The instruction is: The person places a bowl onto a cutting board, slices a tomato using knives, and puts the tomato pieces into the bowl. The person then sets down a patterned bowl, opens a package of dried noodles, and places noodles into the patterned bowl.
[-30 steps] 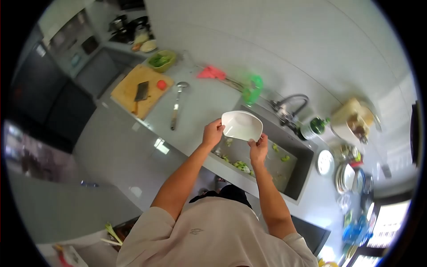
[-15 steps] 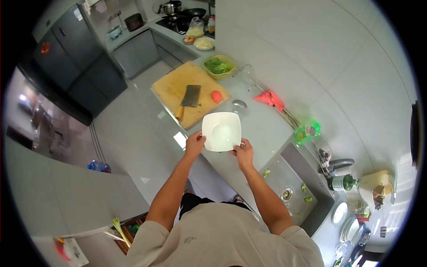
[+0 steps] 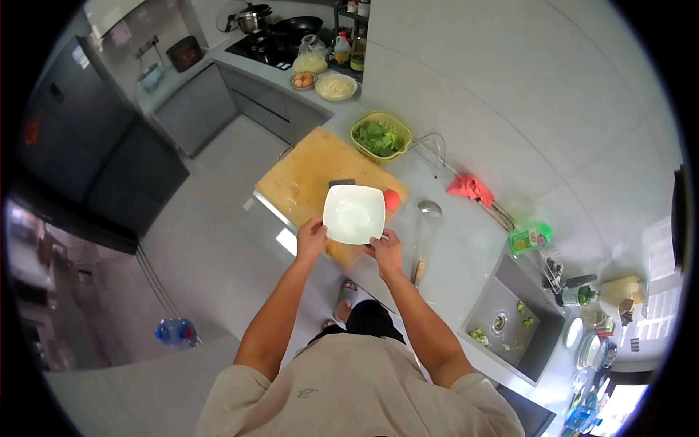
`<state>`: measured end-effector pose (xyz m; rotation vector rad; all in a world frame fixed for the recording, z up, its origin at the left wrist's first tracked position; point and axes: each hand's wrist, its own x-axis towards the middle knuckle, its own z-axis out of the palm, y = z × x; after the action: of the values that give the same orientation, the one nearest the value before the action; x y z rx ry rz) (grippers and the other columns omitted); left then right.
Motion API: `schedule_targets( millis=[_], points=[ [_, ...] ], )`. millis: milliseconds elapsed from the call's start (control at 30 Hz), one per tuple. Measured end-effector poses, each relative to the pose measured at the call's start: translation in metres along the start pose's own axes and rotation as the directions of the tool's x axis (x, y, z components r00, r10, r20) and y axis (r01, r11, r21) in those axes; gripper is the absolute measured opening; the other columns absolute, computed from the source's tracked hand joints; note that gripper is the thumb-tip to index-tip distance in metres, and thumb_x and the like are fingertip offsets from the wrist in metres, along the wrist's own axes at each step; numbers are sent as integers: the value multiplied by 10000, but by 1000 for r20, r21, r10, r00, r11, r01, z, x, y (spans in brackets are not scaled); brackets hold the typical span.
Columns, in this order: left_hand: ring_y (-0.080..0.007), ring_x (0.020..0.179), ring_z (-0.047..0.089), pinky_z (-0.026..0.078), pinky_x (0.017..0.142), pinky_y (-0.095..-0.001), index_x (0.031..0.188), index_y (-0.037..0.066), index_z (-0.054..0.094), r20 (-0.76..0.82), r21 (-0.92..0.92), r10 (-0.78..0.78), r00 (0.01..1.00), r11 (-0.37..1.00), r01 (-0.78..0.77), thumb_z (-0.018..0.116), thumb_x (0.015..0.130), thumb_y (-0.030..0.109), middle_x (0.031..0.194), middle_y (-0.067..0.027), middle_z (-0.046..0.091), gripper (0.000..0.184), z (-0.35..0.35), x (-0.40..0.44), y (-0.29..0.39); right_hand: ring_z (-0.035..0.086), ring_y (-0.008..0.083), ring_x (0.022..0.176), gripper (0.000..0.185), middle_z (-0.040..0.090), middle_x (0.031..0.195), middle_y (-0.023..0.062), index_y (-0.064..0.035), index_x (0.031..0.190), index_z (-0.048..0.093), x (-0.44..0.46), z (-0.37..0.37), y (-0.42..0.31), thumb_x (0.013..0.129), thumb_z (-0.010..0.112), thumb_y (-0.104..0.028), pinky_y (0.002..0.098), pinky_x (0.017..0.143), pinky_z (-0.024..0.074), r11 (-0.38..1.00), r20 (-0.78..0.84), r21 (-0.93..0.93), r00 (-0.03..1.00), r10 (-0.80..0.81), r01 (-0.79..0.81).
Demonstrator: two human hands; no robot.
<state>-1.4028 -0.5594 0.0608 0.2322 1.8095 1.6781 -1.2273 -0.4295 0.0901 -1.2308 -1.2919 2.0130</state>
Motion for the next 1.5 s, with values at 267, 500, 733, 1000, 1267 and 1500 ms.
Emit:
schedule_targets(
  millis=[267, 500, 733, 1000, 1267, 1500],
  points=[
    [-101, 908, 648, 542, 763, -268, 1390, 74, 618, 38, 157, 19, 999, 987, -25, 540, 1009, -11, 1155, -22, 706, 398, -50, 114, 39, 707, 215, 905, 367, 688, 1109, 126, 31, 1301, 519, 103, 96, -18, 949, 623, 17, 322, 751, 646, 997, 25, 8, 997, 73, -74],
    [-95, 893, 631, 514, 749, -260, 1373, 66, 621, 153, 153, -15, 988, 988, -8, 499, 1018, -20, 1160, -20, 705, 385, -69, 220, 53, 695, 206, 924, 348, 673, 1124, 107, -5, 1284, 532, 175, 158, -6, 951, 628, 23, 336, 763, 644, 995, -94, 44, 991, 90, -87],
    [-107, 936, 633, 503, 762, -262, 1309, 33, 624, 303, 198, -103, 947, 979, 43, 462, 1006, -38, 1165, -31, 705, 351, -75, 300, 67, 708, 204, 935, 350, 675, 1152, 127, 13, 1267, 530, 209, 204, 12, 944, 665, 1, 321, 720, 630, 999, -331, -3, 943, 43, -46],
    [-373, 1114, 614, 498, 987, -452, 1260, 54, 655, 452, 432, 648, 613, 442, -786, 611, 865, -73, 1219, -162, 662, 417, -35, 287, 95, 746, 226, 768, 389, 754, 910, 130, -8, 1157, 649, 158, 208, 14, 853, 812, -188, 356, 677, 603, 959, -530, -273, 844, -81, -79],
    [-390, 1160, 593, 496, 1000, -456, 1258, 57, 660, 863, 195, 275, 424, 593, -781, 662, 854, -12, 1267, -146, 669, 410, 79, 201, 57, 717, 322, 874, 339, 725, 931, 138, -90, 1073, 667, 63, 170, 61, 768, 789, -172, 448, 789, 573, 609, -504, -756, 808, -304, -242],
    [-393, 1247, 562, 486, 1053, -460, 1370, 83, 603, 919, 184, 225, 324, 484, -856, 734, 832, 50, 1357, -167, 608, 555, 148, 175, 39, 714, 349, 940, 340, 713, 1010, 145, -99, 1075, 609, 38, 142, 60, 763, 730, -163, 465, 807, 582, 512, -432, -815, 873, -227, -270]
  ],
)
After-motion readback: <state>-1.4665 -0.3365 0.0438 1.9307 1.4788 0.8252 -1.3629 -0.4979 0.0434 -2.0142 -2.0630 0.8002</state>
